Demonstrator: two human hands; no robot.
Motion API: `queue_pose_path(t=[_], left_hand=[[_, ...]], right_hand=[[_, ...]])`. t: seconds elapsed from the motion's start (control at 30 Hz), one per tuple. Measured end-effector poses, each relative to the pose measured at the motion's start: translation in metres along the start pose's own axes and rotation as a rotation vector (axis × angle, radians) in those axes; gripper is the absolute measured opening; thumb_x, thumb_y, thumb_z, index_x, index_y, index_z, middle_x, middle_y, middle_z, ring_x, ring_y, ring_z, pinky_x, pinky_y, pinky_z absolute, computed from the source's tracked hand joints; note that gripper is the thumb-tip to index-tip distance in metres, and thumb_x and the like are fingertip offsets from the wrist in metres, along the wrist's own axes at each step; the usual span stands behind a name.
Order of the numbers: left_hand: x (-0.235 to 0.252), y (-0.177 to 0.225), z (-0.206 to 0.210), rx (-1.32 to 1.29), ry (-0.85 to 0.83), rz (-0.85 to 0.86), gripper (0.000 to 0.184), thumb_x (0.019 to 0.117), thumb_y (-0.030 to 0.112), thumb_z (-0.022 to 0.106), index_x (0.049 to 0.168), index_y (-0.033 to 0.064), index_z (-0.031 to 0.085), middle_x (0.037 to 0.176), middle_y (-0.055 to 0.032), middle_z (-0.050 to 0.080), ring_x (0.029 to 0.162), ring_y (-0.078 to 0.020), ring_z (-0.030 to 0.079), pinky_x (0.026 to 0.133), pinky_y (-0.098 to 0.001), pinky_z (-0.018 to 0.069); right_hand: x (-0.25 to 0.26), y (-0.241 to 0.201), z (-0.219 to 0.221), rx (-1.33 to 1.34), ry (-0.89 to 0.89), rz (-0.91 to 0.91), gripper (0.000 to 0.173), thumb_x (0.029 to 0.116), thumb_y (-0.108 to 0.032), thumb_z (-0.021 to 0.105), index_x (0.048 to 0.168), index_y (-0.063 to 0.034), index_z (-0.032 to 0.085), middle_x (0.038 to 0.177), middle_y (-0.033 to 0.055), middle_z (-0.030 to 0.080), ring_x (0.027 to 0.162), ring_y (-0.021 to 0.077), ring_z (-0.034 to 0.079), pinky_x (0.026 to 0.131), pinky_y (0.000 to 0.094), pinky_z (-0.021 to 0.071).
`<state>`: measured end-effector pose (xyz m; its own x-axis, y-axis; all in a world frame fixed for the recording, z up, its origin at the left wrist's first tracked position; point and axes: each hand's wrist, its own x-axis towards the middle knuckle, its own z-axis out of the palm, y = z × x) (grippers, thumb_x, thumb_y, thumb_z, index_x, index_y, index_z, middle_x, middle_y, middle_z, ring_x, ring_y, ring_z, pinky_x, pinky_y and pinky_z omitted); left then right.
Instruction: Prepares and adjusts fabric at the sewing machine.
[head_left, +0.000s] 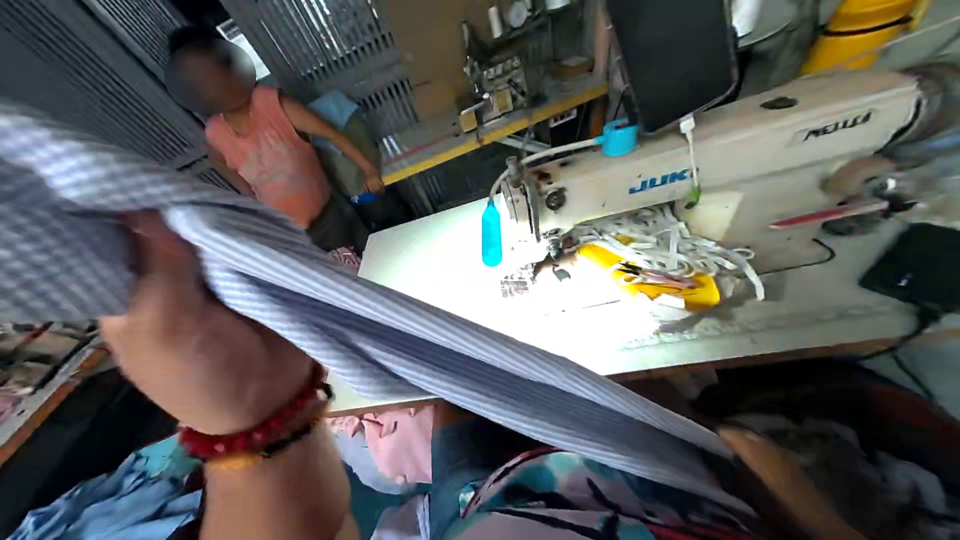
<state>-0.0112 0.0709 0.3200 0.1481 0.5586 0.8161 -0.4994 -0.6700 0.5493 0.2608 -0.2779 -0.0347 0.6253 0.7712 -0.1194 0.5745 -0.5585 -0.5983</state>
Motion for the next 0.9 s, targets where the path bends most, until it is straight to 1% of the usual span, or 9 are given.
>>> queue_pose_path(t=[0.13,0.27,0.33,0.37,0.47,0.5,0.57,0.67,0.9], left_hand=[[0.044,0.007,-0.069,0.538,0.167,-0.080,0.029,0.1128,0.022,0.035,0.129,0.0074,0.053,0.108,0.0068,0.063,0.099,0.0021,0.062,0.091,-0.0201,0.0513],[0.090,-0.006,-0.124,0.720,0.317,-0.157,0.018,0.1069,0.006,0.042,0.118,-0.0008,0.053,0.103,0.0029,0.060,0.093,0.0026,0.059,0.089,-0.0179,0.0489],[0.093,-0.013,-0.129,0.766,0.455,-0.269,0.028,0.1074,0.006,0.041,0.133,-0.0044,0.048,0.117,-0.0024,0.056,0.102,0.0007,0.056,0.096,-0.0195,0.0450],[0.089,-0.020,-0.137,0.795,0.492,-0.313,0.033,0.1075,0.011,0.042,0.138,-0.0026,0.047,0.122,-0.0035,0.057,0.105,-0.0004,0.056,0.096,-0.0214,0.0452],[0.072,-0.050,-0.164,0.890,0.496,-0.461,0.044,0.1037,0.027,0.049,0.143,0.0062,0.047,0.125,-0.0057,0.059,0.102,-0.0065,0.060,0.088,-0.0285,0.0520],[0.063,-0.061,-0.163,0.950,0.490,-0.546,0.043,0.1039,0.031,0.050,0.140,0.0081,0.046,0.119,-0.0067,0.058,0.096,-0.0092,0.060,0.082,-0.0304,0.0517],[0.035,-0.083,-0.171,1.122,0.336,-0.791,0.059,0.1060,0.034,0.053,0.149,-0.0037,0.040,0.136,-0.0251,0.055,0.116,-0.0300,0.059,0.099,-0.0499,0.0481],[-0.014,-0.125,-0.212,1.393,0.008,-1.053,0.056,0.1028,0.031,0.062,0.134,-0.0143,0.053,0.135,-0.0386,0.055,0.129,-0.0527,0.052,0.105,-0.0709,0.0384],[-0.021,-0.135,-0.223,1.233,0.210,-1.054,0.054,0.1021,0.033,0.059,0.140,-0.0044,0.053,0.137,-0.0264,0.058,0.126,-0.0371,0.058,0.104,-0.0582,0.0459]], right_hand=[[-0.030,0.011,0.006,0.157,0.234,-0.198,0.067,0.0971,-0.035,0.067,0.141,0.0130,0.051,0.139,0.0431,0.051,0.129,0.0594,0.051,0.109,0.0652,0.0421],[-0.053,-0.088,-0.043,0.204,-0.090,0.019,0.036,0.0995,-0.002,0.053,0.129,0.0148,0.062,0.135,0.0349,0.060,0.131,0.0461,0.056,0.116,0.0491,0.0391],[-0.037,-0.140,-0.093,0.050,-0.447,0.238,0.042,0.1048,0.001,0.048,0.145,0.0115,0.050,0.154,0.0305,0.046,0.147,0.0425,0.041,0.123,0.0458,0.0267],[-0.032,-0.136,-0.088,-0.008,-0.444,0.240,0.042,0.1044,0.000,0.050,0.145,0.0103,0.050,0.153,0.0310,0.046,0.146,0.0442,0.041,0.123,0.0489,0.0273],[-0.029,-0.016,0.022,0.065,0.171,-0.126,0.030,0.0835,0.011,0.059,0.111,0.0138,0.071,0.112,0.0421,0.064,0.109,0.0613,0.061,0.094,0.0732,0.0466],[-0.025,-0.003,0.031,0.107,0.159,-0.051,0.033,0.0839,0.013,0.055,0.114,0.0135,0.069,0.115,0.0416,0.063,0.112,0.0602,0.060,0.096,0.0733,0.0454],[-0.017,-0.013,0.020,0.203,0.130,0.159,0.034,0.0900,0.011,0.048,0.120,0.0158,0.063,0.119,0.0422,0.061,0.115,0.0579,0.059,0.098,0.0724,0.0433],[-0.013,-0.022,0.000,0.230,0.286,0.203,0.035,0.0956,0.004,0.045,0.125,0.0158,0.060,0.119,0.0407,0.062,0.114,0.0533,0.062,0.098,0.0684,0.0454],[-0.003,0.002,-0.069,0.137,0.535,0.106,0.044,0.1037,-0.010,0.043,0.138,0.0158,0.052,0.138,0.0370,0.055,0.133,0.0373,0.055,0.116,0.0405,0.0413]])
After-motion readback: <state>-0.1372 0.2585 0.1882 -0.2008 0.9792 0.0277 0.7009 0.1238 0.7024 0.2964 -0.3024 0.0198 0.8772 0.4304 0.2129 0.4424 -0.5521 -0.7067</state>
